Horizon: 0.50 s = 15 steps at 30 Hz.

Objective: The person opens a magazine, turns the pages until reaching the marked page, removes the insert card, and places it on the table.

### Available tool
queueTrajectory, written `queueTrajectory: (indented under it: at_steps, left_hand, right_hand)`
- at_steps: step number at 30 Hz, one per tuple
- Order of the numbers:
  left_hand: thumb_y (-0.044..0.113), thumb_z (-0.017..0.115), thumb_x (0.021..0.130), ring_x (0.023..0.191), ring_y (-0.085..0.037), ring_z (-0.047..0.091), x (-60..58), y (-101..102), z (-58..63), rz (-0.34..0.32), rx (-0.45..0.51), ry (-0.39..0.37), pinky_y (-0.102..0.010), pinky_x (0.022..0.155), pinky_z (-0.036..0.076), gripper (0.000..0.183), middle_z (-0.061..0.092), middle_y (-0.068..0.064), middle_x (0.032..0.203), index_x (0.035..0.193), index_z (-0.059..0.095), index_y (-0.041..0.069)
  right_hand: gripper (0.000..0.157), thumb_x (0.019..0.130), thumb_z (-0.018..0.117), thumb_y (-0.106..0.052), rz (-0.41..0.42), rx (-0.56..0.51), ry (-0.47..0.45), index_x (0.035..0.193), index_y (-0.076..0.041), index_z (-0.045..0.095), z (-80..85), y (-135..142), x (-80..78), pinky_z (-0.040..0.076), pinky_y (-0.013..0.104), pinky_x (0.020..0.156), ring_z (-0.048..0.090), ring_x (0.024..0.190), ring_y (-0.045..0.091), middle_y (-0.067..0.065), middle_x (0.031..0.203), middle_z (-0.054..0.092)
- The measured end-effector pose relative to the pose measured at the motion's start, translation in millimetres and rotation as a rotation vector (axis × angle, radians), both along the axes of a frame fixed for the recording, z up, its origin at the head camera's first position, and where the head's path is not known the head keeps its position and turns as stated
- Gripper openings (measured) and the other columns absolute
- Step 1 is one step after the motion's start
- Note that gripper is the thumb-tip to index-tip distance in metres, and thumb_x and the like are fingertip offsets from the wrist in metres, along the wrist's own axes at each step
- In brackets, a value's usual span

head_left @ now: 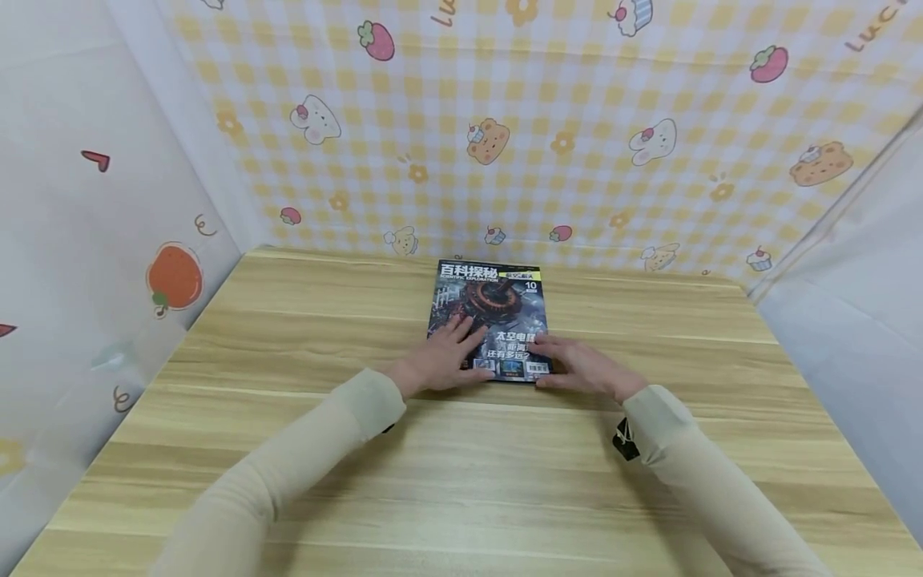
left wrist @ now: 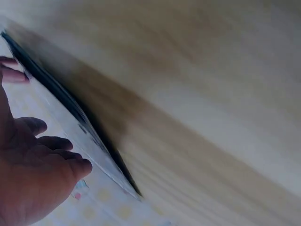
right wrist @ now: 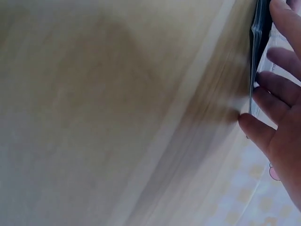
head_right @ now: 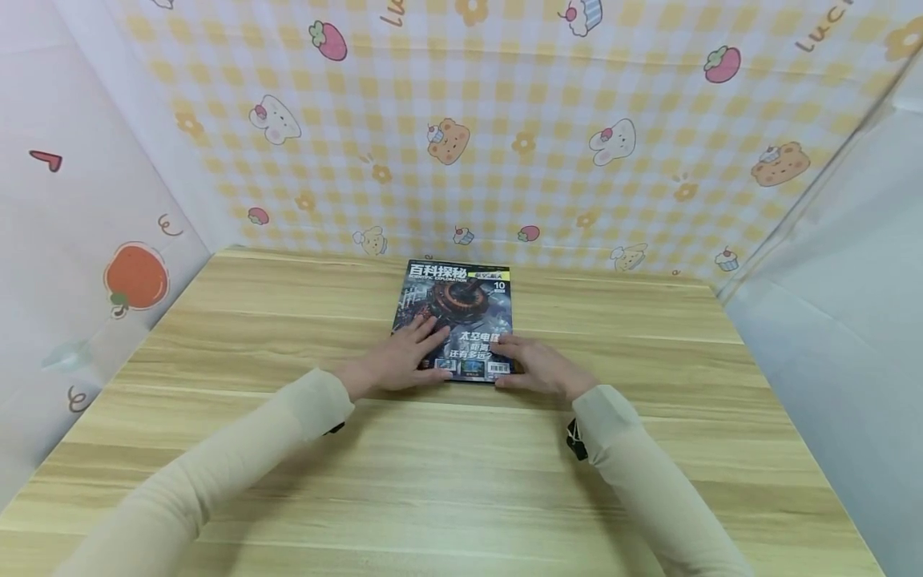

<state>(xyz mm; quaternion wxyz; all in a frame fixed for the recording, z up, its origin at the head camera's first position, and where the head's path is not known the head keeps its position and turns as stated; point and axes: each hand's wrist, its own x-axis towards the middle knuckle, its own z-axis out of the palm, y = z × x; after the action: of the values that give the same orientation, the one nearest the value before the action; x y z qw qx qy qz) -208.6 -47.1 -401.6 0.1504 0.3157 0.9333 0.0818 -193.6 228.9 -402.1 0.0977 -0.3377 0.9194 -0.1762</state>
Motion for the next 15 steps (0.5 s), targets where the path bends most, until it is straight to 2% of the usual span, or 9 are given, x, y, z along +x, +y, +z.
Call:
queueTrajectory:
  at_steps: [3,7,11,15]
  left_hand:
    - [0.064,0.04,0.091,0.144,-0.035,0.001,3.6,10,-1.5,-0.019,0.008,-0.043,-0.048,0.117,0.013,0.082,0.005,-0.015,0.158,0.153,0.011,0.018]
    - [0.061,0.042,0.092,0.144,-0.037,0.005,6.0,17,-3.6,-0.043,0.023,-0.051,-0.047,0.117,0.015,0.08,0.008,-0.016,0.157,0.152,0.014,0.016]
    - [0.055,0.043,0.094,0.143,-0.037,0.009,6.7,19,-5.5,-0.044,0.04,-0.033,-0.046,0.116,0.017,0.074,0.012,-0.017,0.156,0.151,0.02,0.013]
    - [0.049,0.046,0.095,0.142,-0.037,0.015,6.2,20,-7.6,-0.046,0.056,-0.008,-0.045,0.115,0.021,0.068,0.017,-0.018,0.155,0.149,0.027,0.012]
  right_hand:
    - [0.049,0.09,0.063,-0.032,0.017,-0.019,-0.017,0.13,-0.005,0.056,2.2,2,0.3,0.033,0.053,0.106,0.041,0.129,0.041,0.022,0.143,0.041]
    - [0.037,0.093,0.058,-0.029,0.042,-0.036,-0.036,0.124,-0.008,0.062,5.8,2,-1.0,0.034,0.052,0.105,0.044,0.128,0.038,0.02,0.138,0.048]
    - [0.033,0.094,0.057,-0.024,0.052,-0.045,-0.052,0.123,-0.008,0.063,7.9,2,-1.9,0.035,0.05,0.105,0.046,0.128,0.036,0.017,0.135,0.051]
    - [0.036,0.09,0.063,-0.023,0.033,-0.063,-0.069,0.123,-0.009,0.062,8.4,3,-1.3,0.038,0.048,0.104,0.048,0.125,0.034,0.015,0.133,0.054]
